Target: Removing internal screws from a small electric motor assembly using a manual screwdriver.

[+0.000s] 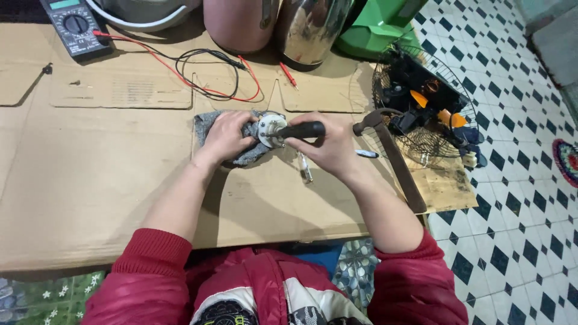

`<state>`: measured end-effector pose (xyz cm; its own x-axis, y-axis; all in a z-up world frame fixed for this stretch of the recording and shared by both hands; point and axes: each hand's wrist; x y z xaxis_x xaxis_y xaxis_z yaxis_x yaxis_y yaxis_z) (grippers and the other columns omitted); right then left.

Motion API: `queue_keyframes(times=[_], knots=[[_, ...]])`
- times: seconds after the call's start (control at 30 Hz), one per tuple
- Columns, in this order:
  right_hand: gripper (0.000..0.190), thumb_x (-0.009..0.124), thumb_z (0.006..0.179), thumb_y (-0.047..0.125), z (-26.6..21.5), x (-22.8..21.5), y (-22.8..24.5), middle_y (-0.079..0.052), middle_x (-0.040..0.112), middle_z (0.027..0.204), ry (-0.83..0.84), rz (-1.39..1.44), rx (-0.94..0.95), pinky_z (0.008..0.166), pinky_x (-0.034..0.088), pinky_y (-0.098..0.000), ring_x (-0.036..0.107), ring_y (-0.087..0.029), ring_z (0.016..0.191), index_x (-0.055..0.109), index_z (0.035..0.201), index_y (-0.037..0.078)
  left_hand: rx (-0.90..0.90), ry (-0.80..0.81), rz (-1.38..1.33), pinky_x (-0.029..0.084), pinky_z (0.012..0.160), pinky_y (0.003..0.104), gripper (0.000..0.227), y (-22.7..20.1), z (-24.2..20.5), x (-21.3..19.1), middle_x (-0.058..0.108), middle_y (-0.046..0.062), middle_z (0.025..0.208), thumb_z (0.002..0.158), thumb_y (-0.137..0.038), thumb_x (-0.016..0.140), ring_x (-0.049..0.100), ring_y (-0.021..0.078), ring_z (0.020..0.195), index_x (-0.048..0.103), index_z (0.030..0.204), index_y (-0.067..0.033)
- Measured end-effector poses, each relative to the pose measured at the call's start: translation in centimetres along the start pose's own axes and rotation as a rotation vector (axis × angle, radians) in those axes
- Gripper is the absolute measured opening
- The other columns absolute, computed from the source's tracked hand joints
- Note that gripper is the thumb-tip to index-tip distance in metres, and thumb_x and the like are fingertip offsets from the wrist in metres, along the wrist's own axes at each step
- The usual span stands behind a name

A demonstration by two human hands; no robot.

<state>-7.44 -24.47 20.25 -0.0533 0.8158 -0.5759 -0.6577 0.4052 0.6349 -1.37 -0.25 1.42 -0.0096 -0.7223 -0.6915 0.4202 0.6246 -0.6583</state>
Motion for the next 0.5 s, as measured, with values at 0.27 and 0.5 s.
queue_keyframes(times=[0.27,0.5], knots=[[0.026,0.091,0.079,0.011,0.3,2.7,-2.9,-0.008,0.077,0.086,-0.043,-0.033,-0.048,0.059,0.060,-0.0268,0.075,-0.023,0.079,0.075,0.099,0.009,0.012,0.003,-0.017,0.041,0.111,0.046,0.048,-0.3,0.2,-0.7,0.072,0.007,0.116,0.073,-0.023,0.082,0.066,0.0296,0.122,0.065,0.118,-0.0197],[0.024,0.090,0.081,0.013,0.9,2.6,-3.1,-0.007,0.077,0.087,0.003,-0.074,-0.065,0.066,0.062,-0.0302,0.075,-0.024,0.080,0.075,0.099,0.011,0.025,0.024,-0.045,0.041,0.111,0.046,0.047,-0.6,0.4,-1.3,0.073,0.006,0.114,0.073,-0.021,0.083,0.066,0.0297,0.121,0.065,0.116,-0.0184]])
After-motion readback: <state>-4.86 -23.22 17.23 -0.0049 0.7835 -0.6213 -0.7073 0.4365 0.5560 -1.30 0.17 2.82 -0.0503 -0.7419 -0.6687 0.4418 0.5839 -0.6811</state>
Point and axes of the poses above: each hand's wrist, its own z-axis towards the middle knuckle, its own x-axis out of the palm, y = z × x
